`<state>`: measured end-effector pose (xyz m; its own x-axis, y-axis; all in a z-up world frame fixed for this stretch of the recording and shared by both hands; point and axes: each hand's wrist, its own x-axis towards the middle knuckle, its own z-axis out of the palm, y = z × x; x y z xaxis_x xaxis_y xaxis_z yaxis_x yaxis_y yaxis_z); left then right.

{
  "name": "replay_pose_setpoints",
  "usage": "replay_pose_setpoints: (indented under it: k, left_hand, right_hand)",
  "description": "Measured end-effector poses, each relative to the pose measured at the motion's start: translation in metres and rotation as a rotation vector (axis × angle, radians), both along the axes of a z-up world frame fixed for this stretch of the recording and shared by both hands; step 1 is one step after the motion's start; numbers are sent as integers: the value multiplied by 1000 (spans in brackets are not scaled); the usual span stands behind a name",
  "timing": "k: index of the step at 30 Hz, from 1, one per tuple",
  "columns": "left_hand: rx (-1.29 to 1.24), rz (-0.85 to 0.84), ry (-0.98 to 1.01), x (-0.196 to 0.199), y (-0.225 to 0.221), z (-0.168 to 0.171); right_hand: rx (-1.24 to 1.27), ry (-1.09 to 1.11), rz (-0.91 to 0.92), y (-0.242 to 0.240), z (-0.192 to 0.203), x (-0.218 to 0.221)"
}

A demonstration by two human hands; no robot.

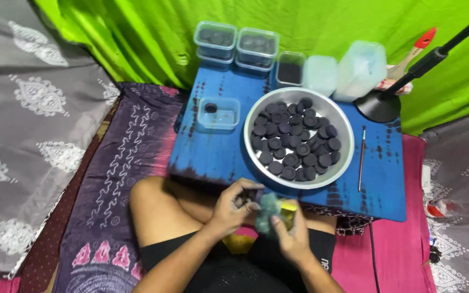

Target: Cleaning small black discs with a sponge and brush and placing them in a bowl

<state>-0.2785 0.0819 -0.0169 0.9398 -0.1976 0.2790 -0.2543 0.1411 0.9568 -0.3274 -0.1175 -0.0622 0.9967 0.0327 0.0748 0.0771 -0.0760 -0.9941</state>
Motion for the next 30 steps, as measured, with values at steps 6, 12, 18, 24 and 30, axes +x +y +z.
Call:
replay_pose_setpoints:
  k: [6,12,18,24,30]
  left_hand:
    - [113,20,-48,-30,11,9]
    - [-139,76,-7,-21,17,6]
    - [-225,92,142,-39,-5,-18]
    - [-187,36,168,-26,3,-20]
    - [-193,38,203,-20,4,-13]
  right_hand:
    - [-114,-93,-1,2,34,8]
    - [-187,-178,154,16,41,4]
    - [-109,-299,49,15,50,14]
    - [-91,-289,33,8,34,10]
    - [-140,-292,100,25,61,13]
